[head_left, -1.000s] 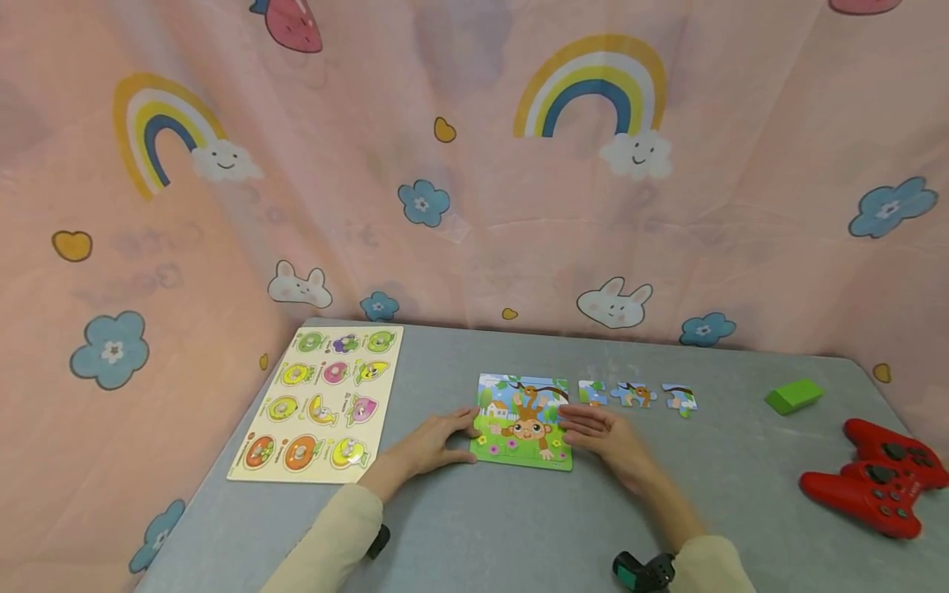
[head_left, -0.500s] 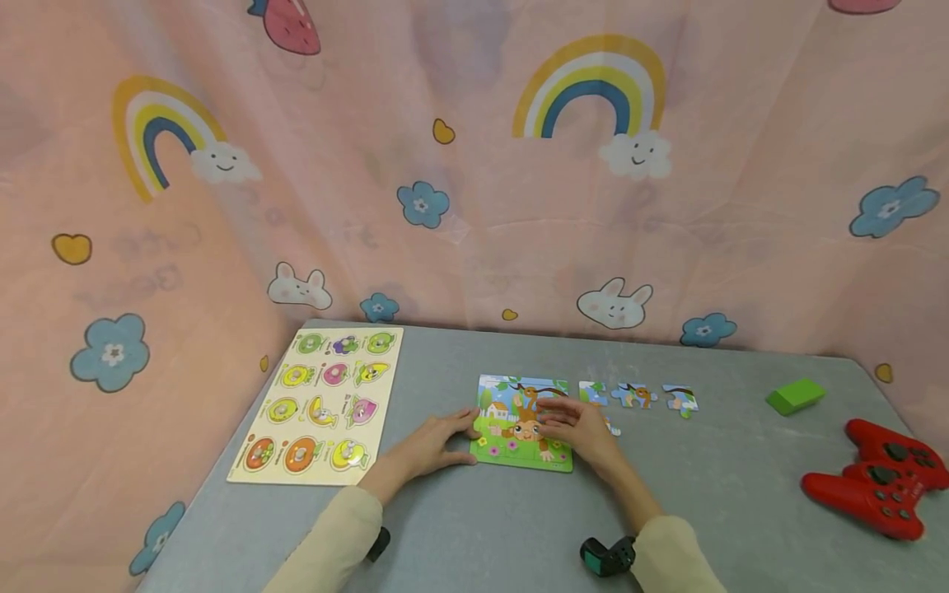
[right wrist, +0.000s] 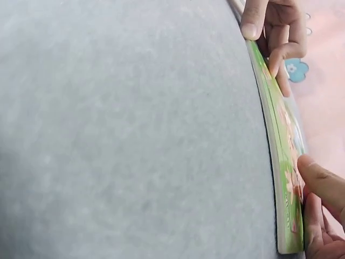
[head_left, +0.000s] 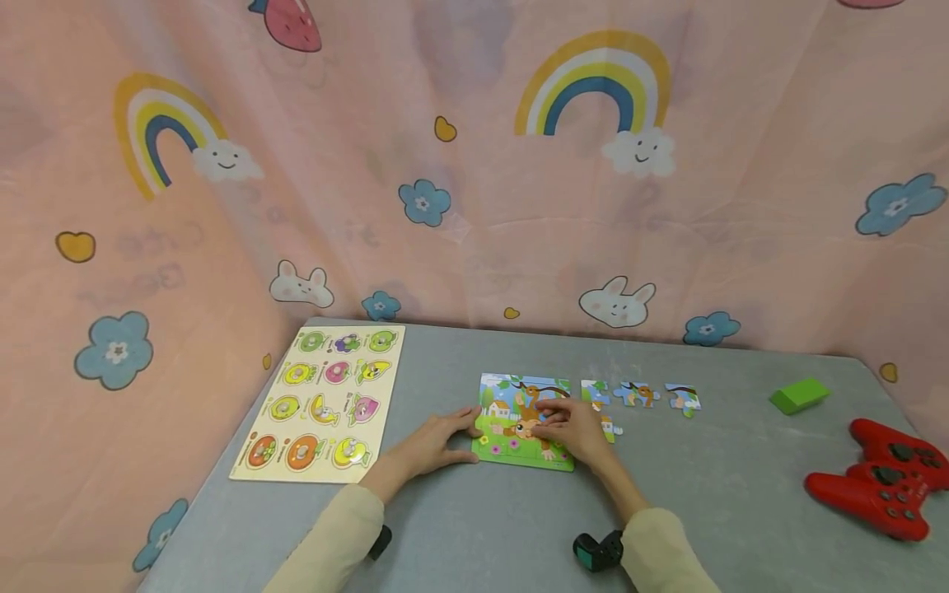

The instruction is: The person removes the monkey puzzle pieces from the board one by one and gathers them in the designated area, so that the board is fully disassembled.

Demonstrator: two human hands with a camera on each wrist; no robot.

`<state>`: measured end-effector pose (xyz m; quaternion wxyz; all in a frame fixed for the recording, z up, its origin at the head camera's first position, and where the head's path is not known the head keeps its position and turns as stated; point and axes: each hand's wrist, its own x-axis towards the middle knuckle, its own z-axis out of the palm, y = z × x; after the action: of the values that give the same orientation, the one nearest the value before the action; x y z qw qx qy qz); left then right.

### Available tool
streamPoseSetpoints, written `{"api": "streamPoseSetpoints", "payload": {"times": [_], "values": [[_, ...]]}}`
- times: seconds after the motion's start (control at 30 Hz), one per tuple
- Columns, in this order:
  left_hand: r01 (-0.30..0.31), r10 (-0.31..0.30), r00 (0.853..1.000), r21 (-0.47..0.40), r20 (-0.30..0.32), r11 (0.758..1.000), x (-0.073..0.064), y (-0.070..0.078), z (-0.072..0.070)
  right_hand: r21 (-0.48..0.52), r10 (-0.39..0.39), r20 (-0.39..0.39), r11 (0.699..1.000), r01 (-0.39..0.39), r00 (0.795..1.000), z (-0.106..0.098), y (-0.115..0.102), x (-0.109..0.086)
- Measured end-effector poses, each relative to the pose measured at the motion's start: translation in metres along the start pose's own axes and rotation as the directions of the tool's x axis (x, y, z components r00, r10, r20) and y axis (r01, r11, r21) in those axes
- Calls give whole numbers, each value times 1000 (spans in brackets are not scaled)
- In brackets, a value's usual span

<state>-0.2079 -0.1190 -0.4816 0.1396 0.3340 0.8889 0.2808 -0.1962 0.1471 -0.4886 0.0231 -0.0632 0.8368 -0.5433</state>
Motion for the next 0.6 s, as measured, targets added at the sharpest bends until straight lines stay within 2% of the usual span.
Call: {"api": "streamPoseSetpoints", "payload": {"times": [0.23, 0.43, 0.6], "values": [[20, -20, 1000, -9, 7, 1000, 1, 3, -1, -72, -21, -12, 997, 20, 1000, 2, -5, 2], [28, -28, 1000, -4, 9, 1000, 1, 1, 0, -104, 6, 0, 995, -6, 1000, 3, -9, 3], [12, -12, 1000, 5, 4, 1000, 1, -1, 1, -88, 34, 2, 996, -34, 999, 6, -10, 4]]}}
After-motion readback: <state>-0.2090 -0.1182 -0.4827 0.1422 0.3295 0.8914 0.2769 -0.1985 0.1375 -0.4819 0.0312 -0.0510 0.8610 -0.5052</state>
